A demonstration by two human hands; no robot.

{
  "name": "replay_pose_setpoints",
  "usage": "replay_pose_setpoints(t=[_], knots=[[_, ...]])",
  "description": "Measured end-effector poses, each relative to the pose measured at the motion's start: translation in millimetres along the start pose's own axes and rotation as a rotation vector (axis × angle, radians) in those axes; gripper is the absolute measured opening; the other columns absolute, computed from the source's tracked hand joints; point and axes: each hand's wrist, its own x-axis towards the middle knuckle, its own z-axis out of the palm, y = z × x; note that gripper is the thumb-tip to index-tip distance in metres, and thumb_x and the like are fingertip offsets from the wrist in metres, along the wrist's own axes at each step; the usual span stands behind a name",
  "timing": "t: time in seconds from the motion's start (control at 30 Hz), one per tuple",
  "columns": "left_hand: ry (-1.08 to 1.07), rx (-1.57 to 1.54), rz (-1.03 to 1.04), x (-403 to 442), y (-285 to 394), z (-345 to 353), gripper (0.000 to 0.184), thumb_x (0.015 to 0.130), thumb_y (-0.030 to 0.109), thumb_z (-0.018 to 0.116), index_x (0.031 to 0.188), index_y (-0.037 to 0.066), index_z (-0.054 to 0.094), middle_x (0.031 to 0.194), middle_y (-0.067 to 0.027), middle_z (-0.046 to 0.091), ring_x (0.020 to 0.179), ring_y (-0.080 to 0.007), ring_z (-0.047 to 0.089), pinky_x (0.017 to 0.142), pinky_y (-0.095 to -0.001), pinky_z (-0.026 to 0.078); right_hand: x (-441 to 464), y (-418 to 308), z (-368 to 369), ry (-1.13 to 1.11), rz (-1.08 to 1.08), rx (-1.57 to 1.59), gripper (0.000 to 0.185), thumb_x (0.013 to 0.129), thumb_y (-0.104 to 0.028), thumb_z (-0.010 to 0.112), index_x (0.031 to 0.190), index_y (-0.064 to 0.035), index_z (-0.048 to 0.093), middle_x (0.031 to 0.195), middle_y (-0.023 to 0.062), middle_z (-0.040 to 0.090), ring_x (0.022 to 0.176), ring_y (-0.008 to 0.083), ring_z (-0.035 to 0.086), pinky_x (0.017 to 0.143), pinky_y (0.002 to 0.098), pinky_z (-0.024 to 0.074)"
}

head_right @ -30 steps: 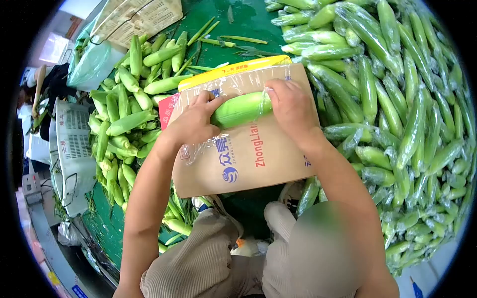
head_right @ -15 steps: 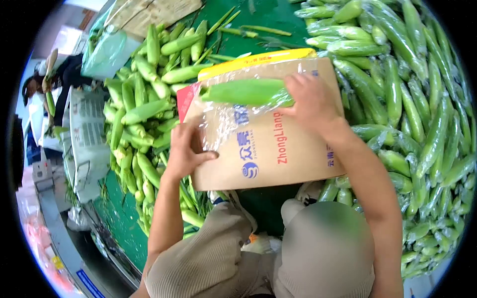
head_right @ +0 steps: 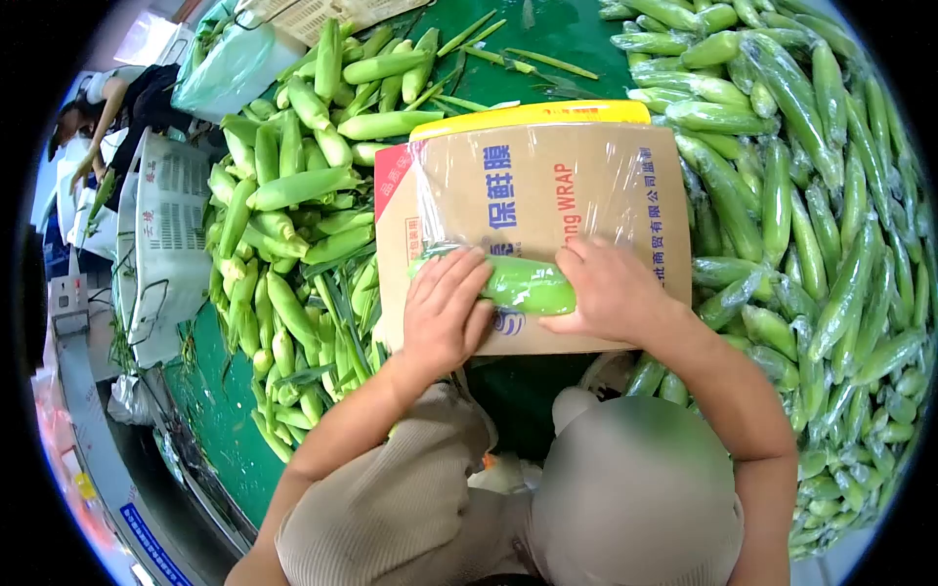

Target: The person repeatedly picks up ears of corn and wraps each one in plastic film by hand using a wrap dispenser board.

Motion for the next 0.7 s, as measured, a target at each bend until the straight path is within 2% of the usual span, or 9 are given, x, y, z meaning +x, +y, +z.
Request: replay_pose_setpoints(t=[0.1,0.17,0.2,0.23,0.27,0.3,0.43,0.6,0.7], knots=[[-0.118,0.118,-0.027,47.4,2.0,-3.7,0.041,0.096,0.037,0.064,0.122,0.006,0.070,0.132,-0.0128,0.065,0.124,-0.0331,0.058,0.109,-0.0461,0.042,16.9,5.9,5.0,0.393,-0.012,-0.128,0.071,0.077,-0.051,0.082,0.124,-0.0032,0.060,0.124,0.0176,0.060,0.113,0.0392,0.057,0.100,0.0474,0.0472],[-0.164,0.277,-0.046,99.0,-19.1,1.1,0.049,0.099,0.049,0.055,0.124,0.010,0.072,0.138,-0.0131,0.060,0.132,-0.0333,0.051,0.110,-0.0491,0.039,25.4,16.5,8.5,0.402,-0.046,-0.239,0.085,0.075,-0.049,0.084,0.138,-0.0020,0.052,0.138,0.0191,0.054,0.127,0.0390,0.051,0.107,0.0515,0.0424],[-0.154,0.243,-0.030,125.1,-25.4,-12.9,0.052,0.102,0.048,0.051,0.123,0.005,0.072,0.139,-0.0174,0.058,0.134,-0.0352,0.050,0.112,-0.0513,0.037,34.5,20.7,9.3,0.412,-0.160,-0.350,0.089,0.073,-0.049,0.085,0.140,-0.0015,0.051,0.141,0.0192,0.052,0.129,0.0398,0.050,0.108,0.0526,0.0415],[0.148,0.345,0.092,141.2,-55.9,16.2,0.045,0.099,0.039,0.054,0.117,0.001,0.070,0.128,-0.0216,0.059,0.126,-0.0365,0.053,0.108,-0.0530,0.039,44.2,26.4,18.8,0.354,-0.059,-0.277,0.095,0.068,-0.047,0.089,0.143,-0.0028,0.050,0.147,0.0190,0.049,0.134,0.0407,0.048,0.112,0.0516,0.0398],[-0.090,0.494,0.064,162.6,-49.5,-4.7,0.038,0.092,0.031,0.061,0.111,-0.001,0.067,0.116,-0.0214,0.061,0.116,-0.0367,0.055,0.101,-0.0516,0.042,57.5,26.8,15.9,0.296,0.057,-0.245,0.099,0.065,-0.041,0.092,0.145,-0.0020,0.049,0.147,0.0190,0.049,0.135,0.0410,0.048,0.114,0.0499,0.0393],[0.180,0.361,-0.006,174.1,-58.0,17.0,0.034,0.083,0.025,0.068,0.108,0.002,0.065,0.103,-0.0174,0.061,0.105,-0.0363,0.056,0.094,-0.0506,0.043,72.6,23.0,0.7,0.250,0.152,-0.203,0.099,0.061,-0.036,0.094,0.143,-0.0016,0.049,0.147,0.0199,0.048,0.136,0.0403,0.047,0.115,0.0486,0.0389],[0.068,-0.037,0.089,133.8,-20.8,22.8,0.055,0.081,0.024,0.072,0.131,0.007,0.060,0.123,-0.0144,0.066,0.127,-0.0345,0.056,0.114,-0.0549,0.037,93.1,79.0,4.6,0.355,0.042,-0.075,0.086,0.064,-0.023,0.093,0.136,-0.0007,0.052,0.143,0.0214,0.051,0.134,0.0412,0.048,0.112,0.0460,0.0421],[0.126,0.359,0.351,88.5,-6.6,7.1,0.059,0.085,0.024,0.064,0.141,0.008,0.054,0.130,-0.0112,0.064,0.130,-0.0301,0.056,0.114,-0.0523,0.039,77.0,59.2,-36.3,-0.095,0.003,0.439,0.062,0.065,-0.028,0.090,0.114,0.0004,0.066,0.128,0.0223,0.063,0.122,0.0420,0.058,0.112,0.0462,0.0432],[-0.264,0.164,0.054,76.5,4.7,20.9,0.055,0.084,0.022,0.064,0.136,0.006,0.058,0.118,-0.0082,0.067,0.119,-0.0283,0.062,0.104,-0.0489,0.047,78.9,30.7,-70.7,-0.417,0.075,0.420,0.044,0.082,-0.032,0.079,0.111,0.0006,0.071,0.115,0.0197,0.072,0.113,0.0398,0.065,0.112,0.0459,0.0430]])
